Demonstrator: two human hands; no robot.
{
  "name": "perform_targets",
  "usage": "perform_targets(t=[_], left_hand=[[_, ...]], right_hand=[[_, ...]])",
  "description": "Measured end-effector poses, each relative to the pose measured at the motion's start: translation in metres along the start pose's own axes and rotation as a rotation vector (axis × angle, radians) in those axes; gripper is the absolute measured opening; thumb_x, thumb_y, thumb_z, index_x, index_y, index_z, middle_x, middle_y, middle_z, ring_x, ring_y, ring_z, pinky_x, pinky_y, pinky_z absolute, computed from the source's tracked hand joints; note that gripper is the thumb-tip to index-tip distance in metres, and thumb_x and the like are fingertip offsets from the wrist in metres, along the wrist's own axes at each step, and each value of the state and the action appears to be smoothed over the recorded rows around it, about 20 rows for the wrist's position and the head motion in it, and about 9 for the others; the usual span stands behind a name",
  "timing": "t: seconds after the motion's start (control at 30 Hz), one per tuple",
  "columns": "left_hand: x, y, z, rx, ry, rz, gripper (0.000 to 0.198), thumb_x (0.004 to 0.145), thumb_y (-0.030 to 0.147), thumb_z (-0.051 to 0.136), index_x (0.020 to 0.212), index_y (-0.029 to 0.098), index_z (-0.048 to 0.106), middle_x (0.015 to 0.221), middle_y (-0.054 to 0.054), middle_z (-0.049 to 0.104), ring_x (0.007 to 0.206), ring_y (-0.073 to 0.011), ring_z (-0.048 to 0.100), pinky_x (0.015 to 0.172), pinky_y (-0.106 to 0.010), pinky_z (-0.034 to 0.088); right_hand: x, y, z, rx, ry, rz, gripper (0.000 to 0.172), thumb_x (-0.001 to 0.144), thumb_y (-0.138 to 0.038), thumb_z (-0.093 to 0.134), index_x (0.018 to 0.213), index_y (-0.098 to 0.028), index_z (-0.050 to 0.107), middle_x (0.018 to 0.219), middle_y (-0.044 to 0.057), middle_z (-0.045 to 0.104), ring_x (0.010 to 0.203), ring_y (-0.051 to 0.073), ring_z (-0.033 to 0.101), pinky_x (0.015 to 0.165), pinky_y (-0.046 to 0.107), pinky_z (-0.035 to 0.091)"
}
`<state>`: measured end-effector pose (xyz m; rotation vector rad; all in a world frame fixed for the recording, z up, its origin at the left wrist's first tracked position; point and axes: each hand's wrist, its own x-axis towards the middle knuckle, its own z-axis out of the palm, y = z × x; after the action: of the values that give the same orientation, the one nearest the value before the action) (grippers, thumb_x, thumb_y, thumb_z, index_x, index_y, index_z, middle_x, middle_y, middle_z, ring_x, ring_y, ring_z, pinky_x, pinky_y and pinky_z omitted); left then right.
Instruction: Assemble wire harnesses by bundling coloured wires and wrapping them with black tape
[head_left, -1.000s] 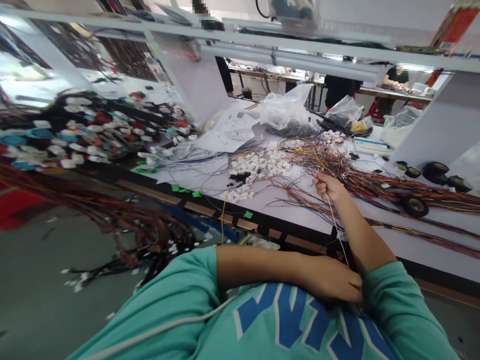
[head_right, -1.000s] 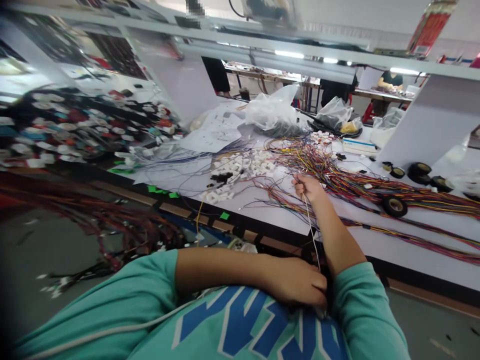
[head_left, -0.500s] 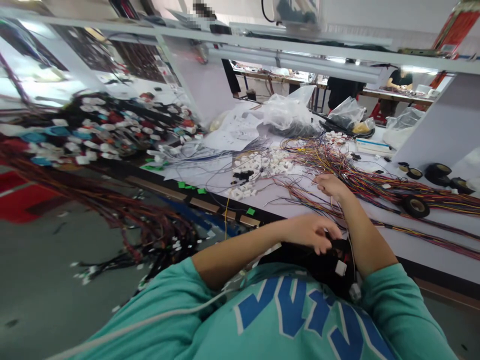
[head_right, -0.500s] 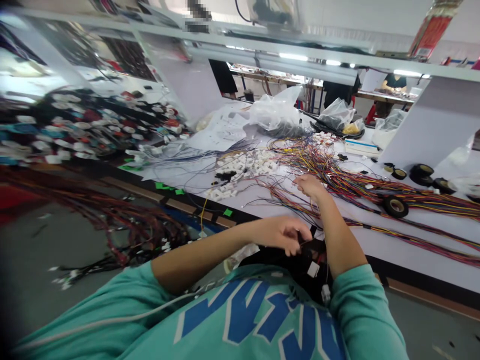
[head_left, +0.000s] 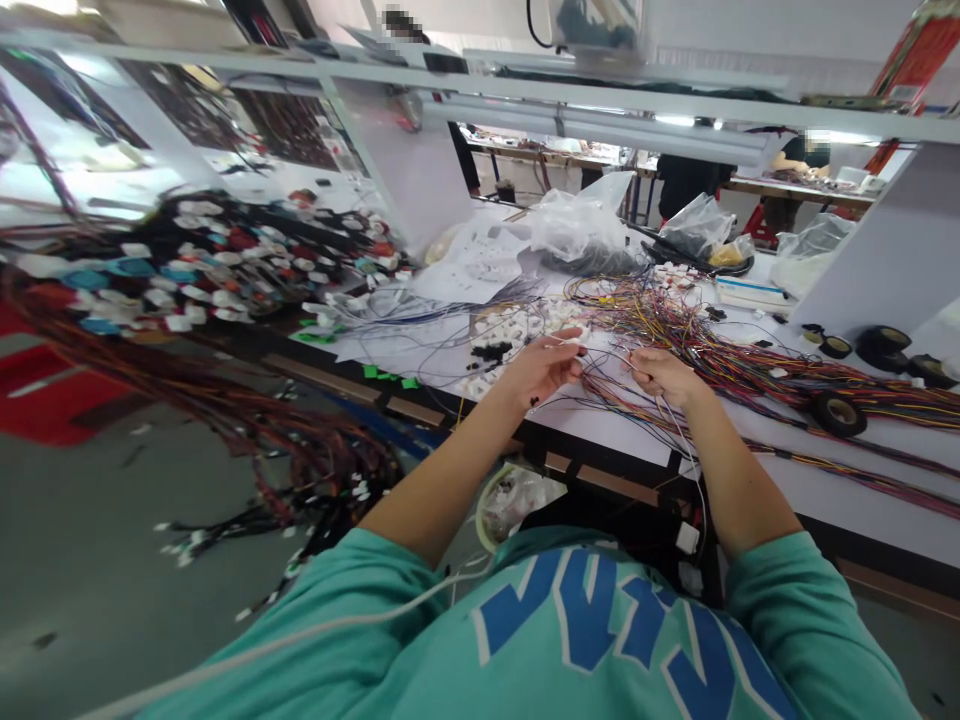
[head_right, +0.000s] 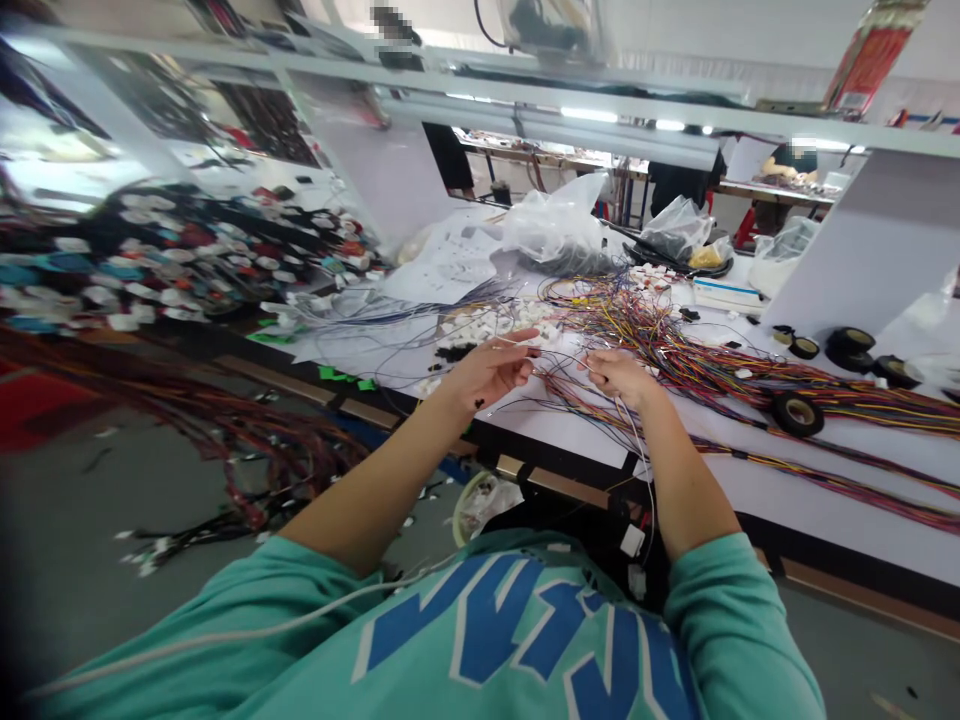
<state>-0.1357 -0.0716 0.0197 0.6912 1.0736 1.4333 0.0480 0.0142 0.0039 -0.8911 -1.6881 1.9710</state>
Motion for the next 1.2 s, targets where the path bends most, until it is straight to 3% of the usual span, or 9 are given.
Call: perform_targets(t=[0.2,0.3,0.4,0.47,0.57,0.67,0.8,1.03,1.2], left_hand=[[-0.007,0.003,0.007,0.108,0.03,0.145,0.015,0.064,0.021,0.068,0.07,0.013,0.057,0.051,0.006,0.051,0.033,-0.0029,0.043,0.031,-0.016,0.029],[-0.01,0.003,0.008,0.096,0.055,0.225,0.023,0.059,0.027,0.072,0.061,0.014,0.053,0.05,0.006,0.05,0.032,-0.0029,0.042,0.03,-0.016,0.029],[-0.012,-0.002,0.013,0.145,-0.051,0.178,0.031,0.054,0.034,0.075,0.06,0.014,0.052,0.048,0.005,0.052,0.033,-0.0046,0.045,0.031,-0.017,0.033],[-0.013,-0.008,0.02,0.228,-0.158,0.113,0.034,0.054,0.038,0.075,0.061,0.014,0.052,0.045,0.004,0.054,0.034,-0.006,0.047,0.033,-0.017,0.036],[-0.012,-0.016,0.03,0.309,-0.245,0.089,0.033,0.059,0.04,0.072,0.068,0.014,0.053,0.043,0.005,0.054,0.034,-0.006,0.048,0.036,-0.017,0.039],[-0.012,-0.022,0.033,0.315,-0.155,0.214,0.034,0.063,0.033,0.068,0.086,0.016,0.051,0.042,0.008,0.052,0.034,-0.0067,0.049,0.039,-0.017,0.04],[-0.013,-0.024,0.03,0.447,-0.026,0.377,0.027,0.069,0.027,0.059,0.092,0.016,0.053,0.047,0.008,0.053,0.042,-0.0085,0.054,0.047,-0.019,0.046],[-0.01,-0.031,0.028,1.028,0.003,0.446,0.03,0.082,0.023,0.045,0.108,0.014,0.057,0.051,0.005,0.055,0.051,-0.0106,0.056,0.061,-0.022,0.046],[-0.006,-0.037,0.023,1.242,-0.033,0.423,0.035,0.084,0.018,0.039,0.115,0.012,0.055,0.059,0.0,0.061,0.061,-0.014,0.059,0.069,-0.026,0.046]], right_hand=[[-0.004,-0.002,0.003,-0.044,0.058,-0.009,0.017,0.075,-0.031,0.057,0.068,-0.017,0.049,0.04,-0.01,0.035,0.03,0.001,0.018,0.033,0.016,0.007],[-0.008,-0.005,0.004,-0.092,0.035,-0.043,0.017,0.073,-0.029,0.059,0.066,-0.016,0.051,0.044,-0.007,0.043,0.033,0.002,0.029,0.034,0.016,0.016],[-0.014,-0.011,0.01,-0.109,-0.008,-0.102,0.02,0.071,-0.033,0.062,0.066,-0.015,0.053,0.057,-0.002,0.056,0.044,0.006,0.047,0.042,0.018,0.034],[-0.018,-0.014,0.016,-0.113,-0.031,-0.137,0.024,0.071,-0.038,0.06,0.068,-0.016,0.052,0.061,-0.001,0.057,0.045,0.006,0.049,0.044,0.02,0.035],[-0.022,-0.016,0.022,-0.154,-0.008,-0.186,0.029,0.072,-0.042,0.058,0.063,-0.018,0.046,0.049,-0.007,0.044,0.037,0.003,0.032,0.038,0.019,0.021],[-0.023,-0.017,0.025,-0.187,0.038,-0.187,0.028,0.073,-0.039,0.056,0.061,-0.019,0.041,0.044,-0.011,0.029,0.037,0.003,0.021,0.04,0.02,0.013],[-0.022,-0.016,0.026,-0.245,0.056,-0.171,0.022,0.076,-0.033,0.05,0.062,-0.019,0.041,0.046,-0.009,0.032,0.04,0.004,0.022,0.043,0.02,0.015],[-0.021,-0.017,0.029,-0.598,0.061,-0.244,0.024,0.081,-0.024,0.039,0.057,-0.018,0.04,0.053,-0.006,0.04,0.047,0.006,0.031,0.051,0.022,0.024],[-0.019,-0.018,0.032,-0.829,0.019,-0.196,0.023,0.081,-0.018,0.037,0.058,-0.018,0.04,0.055,-0.005,0.04,0.055,0.009,0.037,0.057,0.023,0.027]])
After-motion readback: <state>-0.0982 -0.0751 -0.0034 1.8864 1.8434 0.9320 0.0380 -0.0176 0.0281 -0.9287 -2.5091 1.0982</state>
